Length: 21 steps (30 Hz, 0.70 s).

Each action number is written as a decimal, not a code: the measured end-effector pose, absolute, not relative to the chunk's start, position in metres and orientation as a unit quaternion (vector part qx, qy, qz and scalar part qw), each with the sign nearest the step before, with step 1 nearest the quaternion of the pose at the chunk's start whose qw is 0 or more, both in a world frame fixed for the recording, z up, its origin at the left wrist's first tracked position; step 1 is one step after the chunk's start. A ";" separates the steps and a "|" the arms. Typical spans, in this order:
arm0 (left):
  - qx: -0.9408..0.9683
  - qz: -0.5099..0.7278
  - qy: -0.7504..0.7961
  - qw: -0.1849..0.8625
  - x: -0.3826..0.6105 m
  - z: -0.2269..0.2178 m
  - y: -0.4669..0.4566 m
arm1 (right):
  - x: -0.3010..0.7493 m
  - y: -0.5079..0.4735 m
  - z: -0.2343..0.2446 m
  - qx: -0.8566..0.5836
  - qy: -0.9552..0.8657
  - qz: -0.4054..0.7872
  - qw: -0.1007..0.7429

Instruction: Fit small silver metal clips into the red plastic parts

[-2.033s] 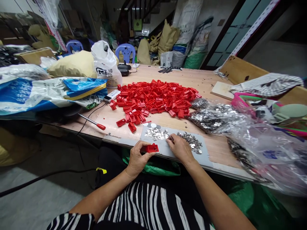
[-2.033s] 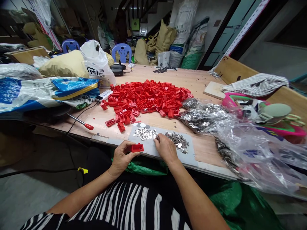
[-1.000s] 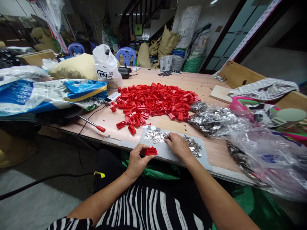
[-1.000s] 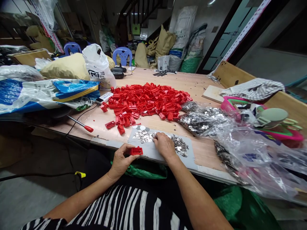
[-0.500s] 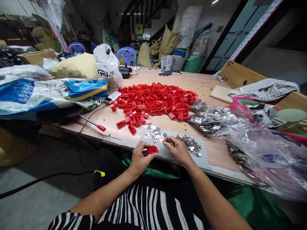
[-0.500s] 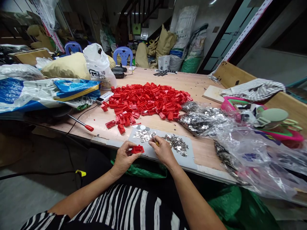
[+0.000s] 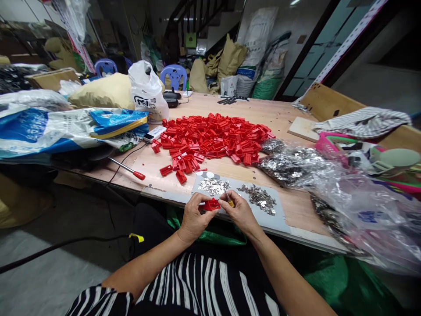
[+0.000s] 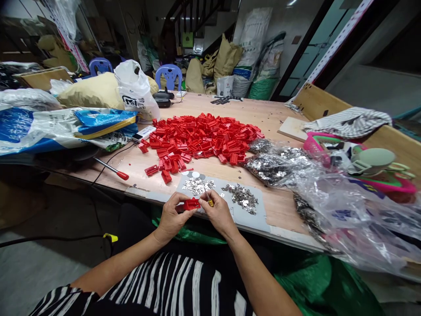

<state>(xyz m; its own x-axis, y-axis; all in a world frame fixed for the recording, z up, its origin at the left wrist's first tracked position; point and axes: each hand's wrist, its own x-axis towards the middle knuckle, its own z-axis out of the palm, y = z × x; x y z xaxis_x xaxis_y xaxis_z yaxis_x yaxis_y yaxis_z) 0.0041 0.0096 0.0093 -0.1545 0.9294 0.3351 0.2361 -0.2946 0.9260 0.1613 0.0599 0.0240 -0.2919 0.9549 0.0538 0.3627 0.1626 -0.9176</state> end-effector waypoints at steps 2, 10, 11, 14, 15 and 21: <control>0.598 0.554 0.510 0.275 0.004 0.010 0.010 | 0.162 0.059 0.025 -0.488 -0.684 0.419 0.343; 0.668 0.532 0.476 0.210 0.003 0.013 0.010 | 0.162 0.061 0.026 -0.469 -0.656 0.497 0.320; 0.665 0.533 0.475 0.218 0.003 0.012 0.010 | 0.162 0.060 0.027 -0.460 -0.646 0.519 0.319; 0.624 0.543 0.493 0.271 0.003 0.008 0.010 | 0.164 0.059 0.030 -0.441 -0.620 0.569 0.312; 0.606 0.546 0.500 0.291 0.003 0.007 0.011 | 0.165 0.058 0.032 -0.441 -0.615 0.577 0.308; 0.598 0.533 0.515 0.306 -0.002 0.006 0.014 | 0.179 0.058 0.033 -0.480 -0.669 0.498 0.271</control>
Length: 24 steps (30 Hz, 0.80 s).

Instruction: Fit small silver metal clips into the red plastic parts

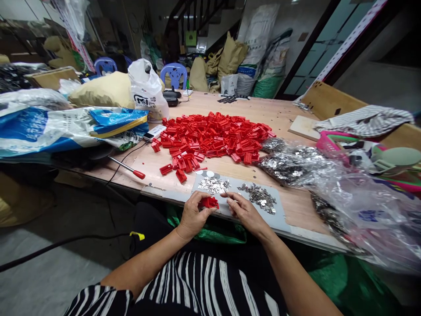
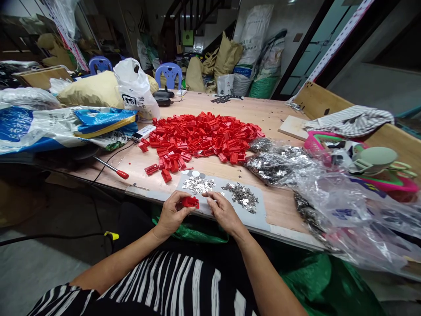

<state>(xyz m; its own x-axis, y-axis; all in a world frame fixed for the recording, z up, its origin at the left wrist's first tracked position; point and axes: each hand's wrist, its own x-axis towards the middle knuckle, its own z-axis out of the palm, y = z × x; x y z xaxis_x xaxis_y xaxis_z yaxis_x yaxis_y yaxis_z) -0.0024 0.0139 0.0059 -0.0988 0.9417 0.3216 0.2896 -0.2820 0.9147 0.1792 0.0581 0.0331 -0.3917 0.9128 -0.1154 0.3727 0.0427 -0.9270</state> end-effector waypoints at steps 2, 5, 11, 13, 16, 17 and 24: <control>0.621 0.519 0.513 0.286 -0.006 0.008 0.017 | 0.182 0.057 0.030 -0.492 -0.716 0.423 0.257; 0.656 0.495 0.502 0.270 -0.012 0.010 0.023 | 0.182 0.053 0.027 -0.500 -0.756 0.346 0.242; 0.655 0.484 0.492 0.307 -0.015 0.010 0.028 | 0.175 0.052 0.024 -0.502 -0.751 0.333 0.271; 0.651 0.495 0.481 0.316 -0.013 0.011 0.026 | 0.173 0.054 0.022 -0.504 -0.738 0.354 0.275; 0.658 0.506 0.472 0.297 -0.010 0.014 0.023 | 0.171 0.055 0.021 -0.502 -0.735 0.365 0.273; 0.663 0.508 0.470 0.285 -0.009 0.015 0.021 | 0.171 0.055 0.021 -0.500 -0.738 0.364 0.269; 0.679 0.524 0.458 0.234 -0.003 0.014 0.015 | 0.168 0.051 0.026 -0.517 -0.734 0.355 0.261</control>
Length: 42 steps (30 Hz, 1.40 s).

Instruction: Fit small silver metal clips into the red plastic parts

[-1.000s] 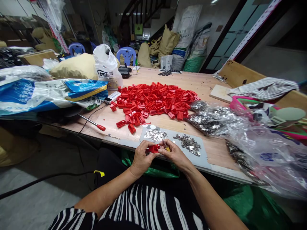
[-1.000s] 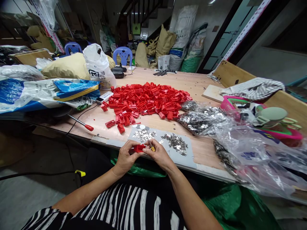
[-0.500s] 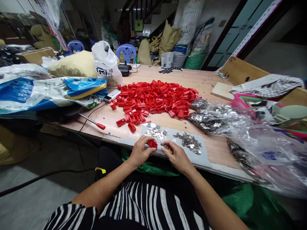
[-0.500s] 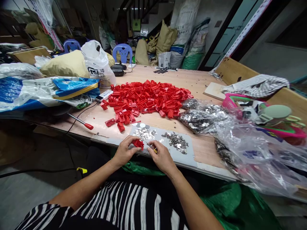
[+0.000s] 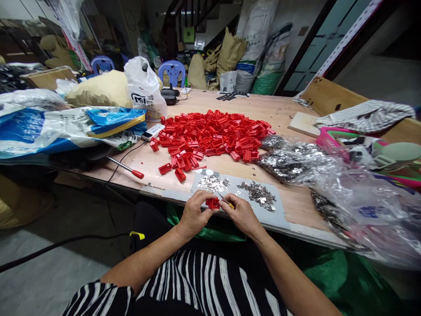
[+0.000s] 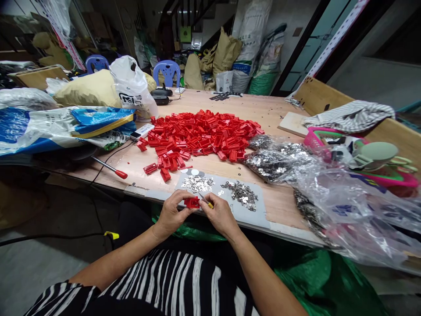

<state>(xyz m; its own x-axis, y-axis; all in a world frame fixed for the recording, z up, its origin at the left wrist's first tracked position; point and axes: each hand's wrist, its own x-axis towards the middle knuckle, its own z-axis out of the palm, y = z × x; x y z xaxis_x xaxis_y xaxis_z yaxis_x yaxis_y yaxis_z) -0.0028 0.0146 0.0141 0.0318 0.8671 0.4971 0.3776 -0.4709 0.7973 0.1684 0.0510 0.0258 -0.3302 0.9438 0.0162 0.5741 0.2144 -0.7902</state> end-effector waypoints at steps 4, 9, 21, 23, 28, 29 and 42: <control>0.668 0.532 0.470 0.223 -0.001 0.009 0.014 | 0.166 0.049 0.023 -0.535 -0.712 0.368 0.269; 0.662 0.537 0.471 0.228 -0.001 0.008 0.012 | 0.168 0.052 0.020 -0.520 -0.710 0.393 0.268; 0.580 0.548 0.487 0.356 0.000 -0.001 0.014 | 0.178 0.057 0.024 -0.486 -0.670 0.475 0.298; 0.570 0.552 0.481 0.373 0.001 -0.002 0.014 | 0.176 0.055 0.025 -0.482 -0.655 0.505 0.290; 0.562 0.557 0.463 0.399 0.002 -0.001 0.013 | 0.171 0.052 0.028 -0.456 -0.615 0.582 0.273; 0.573 0.553 0.462 0.390 0.000 0.000 0.014 | 0.171 0.052 0.029 -0.454 -0.627 0.572 0.271; 0.736 0.399 0.468 0.284 -0.024 0.009 0.041 | 0.176 0.048 0.028 -0.503 -0.776 0.315 0.214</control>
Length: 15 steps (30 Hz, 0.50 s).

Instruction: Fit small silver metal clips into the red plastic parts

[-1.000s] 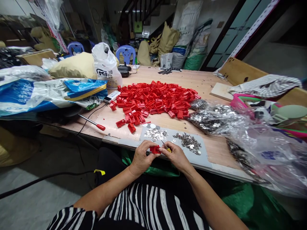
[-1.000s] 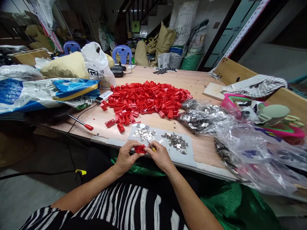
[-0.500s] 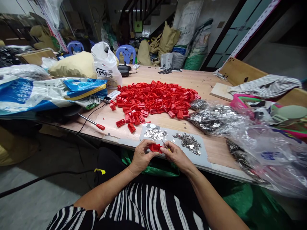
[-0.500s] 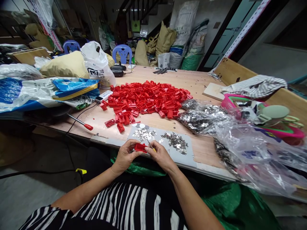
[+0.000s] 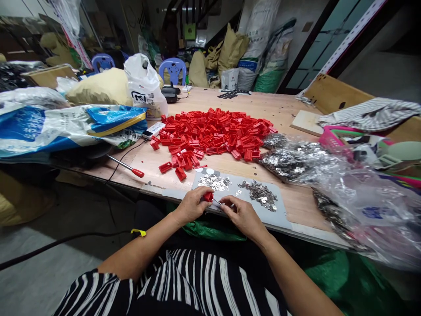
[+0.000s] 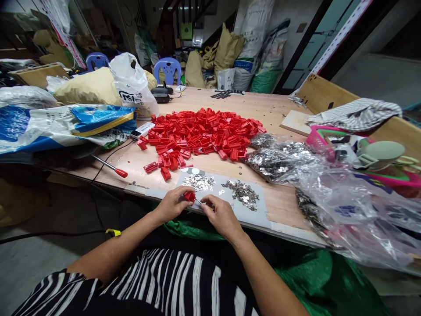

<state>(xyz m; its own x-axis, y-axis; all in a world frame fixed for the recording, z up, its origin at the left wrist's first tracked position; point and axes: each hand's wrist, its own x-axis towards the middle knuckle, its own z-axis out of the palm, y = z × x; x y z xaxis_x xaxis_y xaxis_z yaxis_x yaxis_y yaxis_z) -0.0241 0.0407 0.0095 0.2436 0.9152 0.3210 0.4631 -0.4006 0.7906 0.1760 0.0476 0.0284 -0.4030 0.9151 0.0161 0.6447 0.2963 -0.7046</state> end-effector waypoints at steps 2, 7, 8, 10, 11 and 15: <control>0.746 0.387 0.459 0.287 -0.025 0.008 0.043 | 0.174 0.047 0.029 -0.501 -0.780 0.312 0.209; 0.744 0.375 0.459 0.307 -0.027 0.007 0.048 | 0.172 0.050 0.027 -0.477 -0.798 0.300 0.214; 0.740 0.374 0.463 0.314 -0.028 0.007 0.049 | 0.171 0.050 0.026 -0.475 -0.801 0.295 0.213; 0.731 0.369 0.471 0.329 -0.029 0.006 0.050 | 0.170 0.050 0.023 -0.475 -0.806 0.283 0.210; 0.728 0.367 0.474 0.334 -0.029 0.006 0.050 | 0.170 0.050 0.022 -0.476 -0.809 0.275 0.208; 0.724 0.366 0.474 0.342 -0.029 0.005 0.051 | 0.169 0.047 0.019 -0.481 -0.815 0.252 0.203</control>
